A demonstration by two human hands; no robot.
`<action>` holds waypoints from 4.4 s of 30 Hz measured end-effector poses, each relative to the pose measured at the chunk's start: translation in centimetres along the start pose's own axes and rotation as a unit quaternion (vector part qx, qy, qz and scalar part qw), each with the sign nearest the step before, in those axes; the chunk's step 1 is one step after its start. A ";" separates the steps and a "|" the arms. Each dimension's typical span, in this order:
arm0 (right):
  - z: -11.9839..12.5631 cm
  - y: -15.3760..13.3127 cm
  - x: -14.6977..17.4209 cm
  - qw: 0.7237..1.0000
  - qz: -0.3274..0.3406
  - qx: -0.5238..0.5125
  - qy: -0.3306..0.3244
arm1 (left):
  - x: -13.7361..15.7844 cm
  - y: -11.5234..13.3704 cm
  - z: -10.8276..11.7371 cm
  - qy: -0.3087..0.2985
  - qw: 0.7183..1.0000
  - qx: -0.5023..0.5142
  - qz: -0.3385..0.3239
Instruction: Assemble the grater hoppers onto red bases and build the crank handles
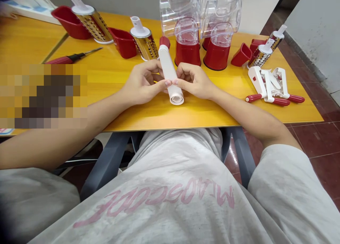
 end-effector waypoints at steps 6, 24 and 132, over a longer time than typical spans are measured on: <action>-1.5 -0.2 0.2 0.996 -0.037 -0.031 -0.073 | 0.1 -0.5 -0.7 -0.027 0.999 0.021 0.027; -1.6 0.7 -0.1 0.983 -0.158 -0.025 -0.089 | 0.1 -1.7 -1.4 -0.104 0.977 0.089 0.162; -3.5 -3.7 -0.8 0.753 -0.211 0.605 -0.151 | -0.3 1.3 -1.5 -0.105 0.831 -0.518 0.176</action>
Point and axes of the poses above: each hand's wrist, its own x-axis away from the middle knuckle, its own z-axis out of the back of the hand, y = z × x, the point moved 7 cm from there along -x, towards the middle knuckle, and after that the axes turned 12 degrees about -y, right-handed, at the moved point
